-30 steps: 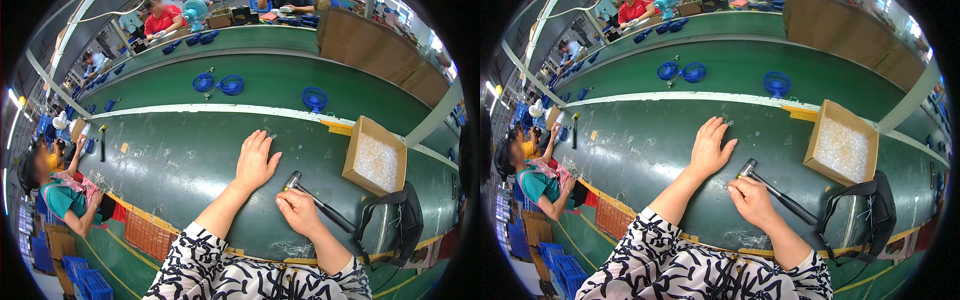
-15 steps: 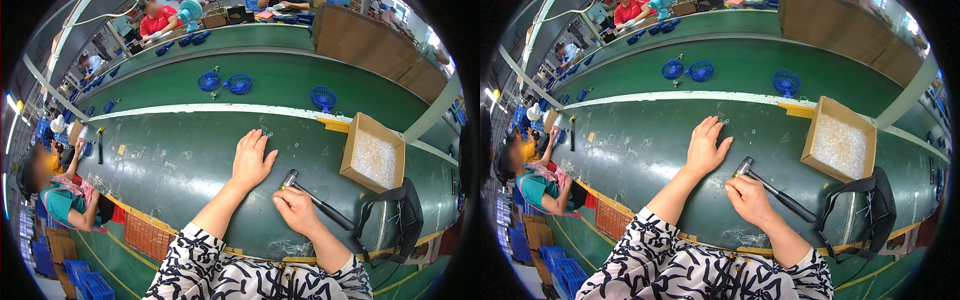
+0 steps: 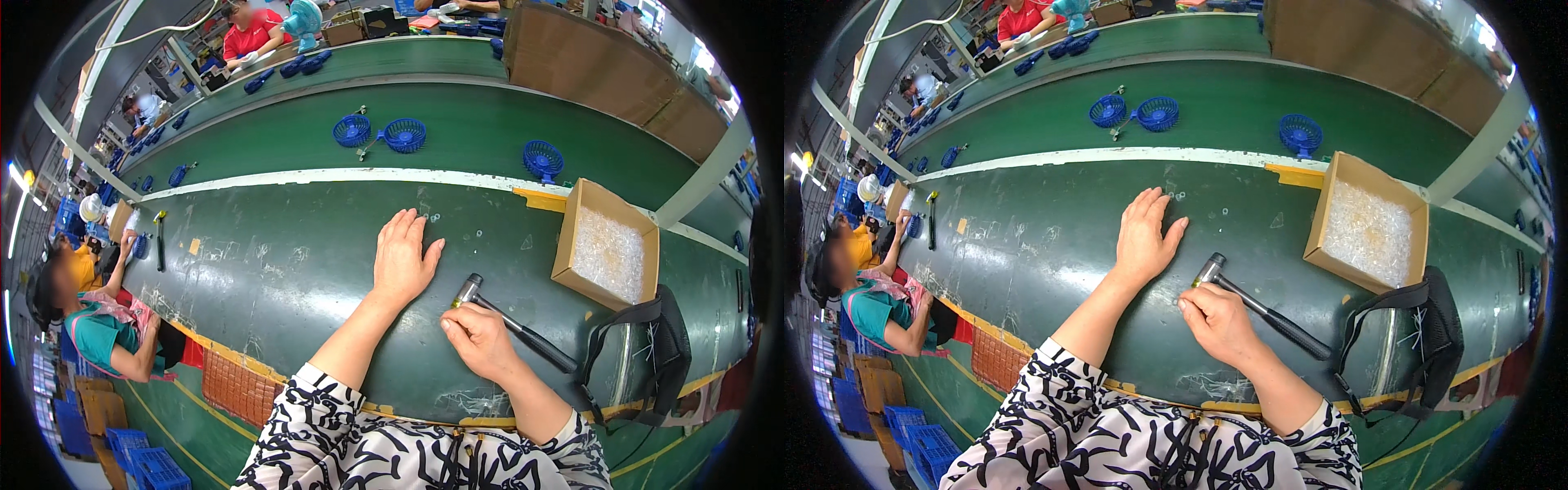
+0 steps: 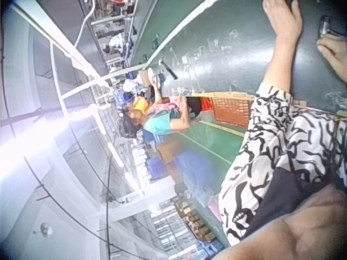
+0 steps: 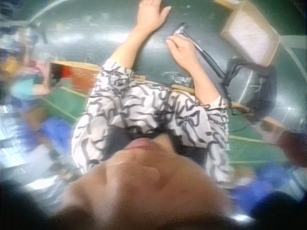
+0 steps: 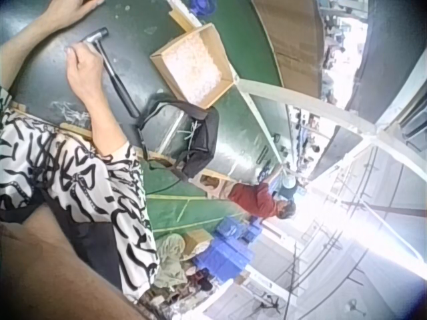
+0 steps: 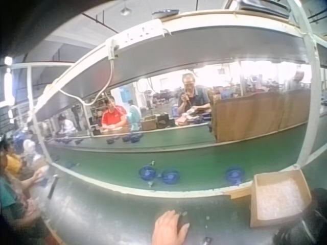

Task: Assembling portable mini fans on an electronics production line using a mallet.

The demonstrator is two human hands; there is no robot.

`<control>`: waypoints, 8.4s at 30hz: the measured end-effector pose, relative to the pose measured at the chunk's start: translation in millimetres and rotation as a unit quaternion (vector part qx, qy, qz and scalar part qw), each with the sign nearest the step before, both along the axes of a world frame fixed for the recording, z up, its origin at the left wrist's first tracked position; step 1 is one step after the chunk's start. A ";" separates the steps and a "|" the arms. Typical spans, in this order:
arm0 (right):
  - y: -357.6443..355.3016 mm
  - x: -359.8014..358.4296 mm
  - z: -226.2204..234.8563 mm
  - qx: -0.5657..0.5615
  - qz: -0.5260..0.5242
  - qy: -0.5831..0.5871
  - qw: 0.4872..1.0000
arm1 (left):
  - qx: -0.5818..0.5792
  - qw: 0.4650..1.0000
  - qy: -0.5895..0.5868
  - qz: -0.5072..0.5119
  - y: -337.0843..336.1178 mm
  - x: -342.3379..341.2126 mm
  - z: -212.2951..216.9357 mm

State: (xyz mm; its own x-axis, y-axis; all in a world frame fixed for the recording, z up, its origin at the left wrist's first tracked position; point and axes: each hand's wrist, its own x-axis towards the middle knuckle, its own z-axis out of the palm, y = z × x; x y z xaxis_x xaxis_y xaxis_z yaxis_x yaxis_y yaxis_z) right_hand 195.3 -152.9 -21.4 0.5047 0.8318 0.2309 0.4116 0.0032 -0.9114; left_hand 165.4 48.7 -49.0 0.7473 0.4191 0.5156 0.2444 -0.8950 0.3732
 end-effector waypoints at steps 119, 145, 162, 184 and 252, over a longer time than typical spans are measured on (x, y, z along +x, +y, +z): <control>-2.1 3.5 -16.8 0.006 -0.023 0.054 0.998 | 0.184 0.978 0.000 0.096 110.7 -130.5 79.3; 4.6 -8.4 -4.2 -0.053 -0.094 0.001 0.994 | -0.028 0.976 -0.020 0.215 302.6 -157.1 63.1; 9.5 -13.8 -3.9 -0.078 -0.172 0.098 0.977 | -0.107 0.954 -0.002 0.281 426.2 -83.6 10.9; 11.2 -4.5 -35.1 -0.019 -0.141 -0.057 0.988 | -0.058 0.975 0.013 -0.216 -26.2 -180.7 44.8; -46.3 1.2 17.7 -0.139 -0.220 -0.401 0.879 | -0.509 0.842 0.165 -0.073 -43.4 -85.0 43.3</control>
State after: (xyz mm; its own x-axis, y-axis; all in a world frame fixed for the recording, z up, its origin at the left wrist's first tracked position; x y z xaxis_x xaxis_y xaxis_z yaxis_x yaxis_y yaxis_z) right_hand 196.5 -199.2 -3.7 0.5596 0.6780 0.4766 0.8271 -0.4937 -0.2688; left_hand 80.4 5.3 -5.7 0.8608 0.4101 -0.3013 0.4011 -0.1822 0.8977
